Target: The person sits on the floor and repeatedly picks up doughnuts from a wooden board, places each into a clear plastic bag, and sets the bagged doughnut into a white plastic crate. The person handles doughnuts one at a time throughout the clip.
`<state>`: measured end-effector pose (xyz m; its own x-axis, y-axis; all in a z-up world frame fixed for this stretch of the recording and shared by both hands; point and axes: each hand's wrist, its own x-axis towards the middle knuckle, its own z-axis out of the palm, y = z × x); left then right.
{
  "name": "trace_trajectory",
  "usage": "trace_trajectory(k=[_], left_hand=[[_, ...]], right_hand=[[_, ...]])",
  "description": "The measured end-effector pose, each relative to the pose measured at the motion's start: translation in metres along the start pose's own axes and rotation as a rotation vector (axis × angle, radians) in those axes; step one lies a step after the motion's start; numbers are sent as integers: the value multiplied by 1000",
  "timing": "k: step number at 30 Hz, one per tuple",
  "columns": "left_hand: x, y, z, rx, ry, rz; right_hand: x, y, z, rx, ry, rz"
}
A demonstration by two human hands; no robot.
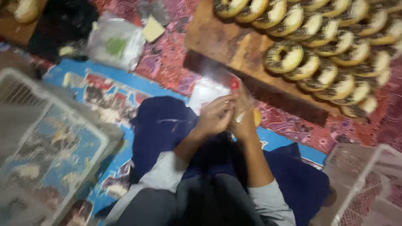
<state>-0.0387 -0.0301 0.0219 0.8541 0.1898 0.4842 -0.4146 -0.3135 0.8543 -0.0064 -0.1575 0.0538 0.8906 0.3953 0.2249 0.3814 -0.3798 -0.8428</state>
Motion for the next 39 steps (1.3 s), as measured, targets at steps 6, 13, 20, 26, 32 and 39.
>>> trace_trajectory(k=[6, 13, 20, 26, 32, 39], left_hand=[[34, -45, 13, -1415, 268, -856], [72, -103, 28, -1655, 403, -789], [82, -106, 17, -1833, 475, -755], [78, -97, 20, -1740, 367, -475], [73, -53, 25, -1801, 259, -397], [6, 20, 31, -438, 351, -504]], right_hand=[[10, -2, -35, -344, -146, -274], [97, 65, -143, -788, 73, 54], [84, 49, -125, -655, 99, 106], [13, -40, -72, -62, 150, 173], [32, -42, -14, -373, 299, -20], [40, -39, -9, -446, 241, 6]])
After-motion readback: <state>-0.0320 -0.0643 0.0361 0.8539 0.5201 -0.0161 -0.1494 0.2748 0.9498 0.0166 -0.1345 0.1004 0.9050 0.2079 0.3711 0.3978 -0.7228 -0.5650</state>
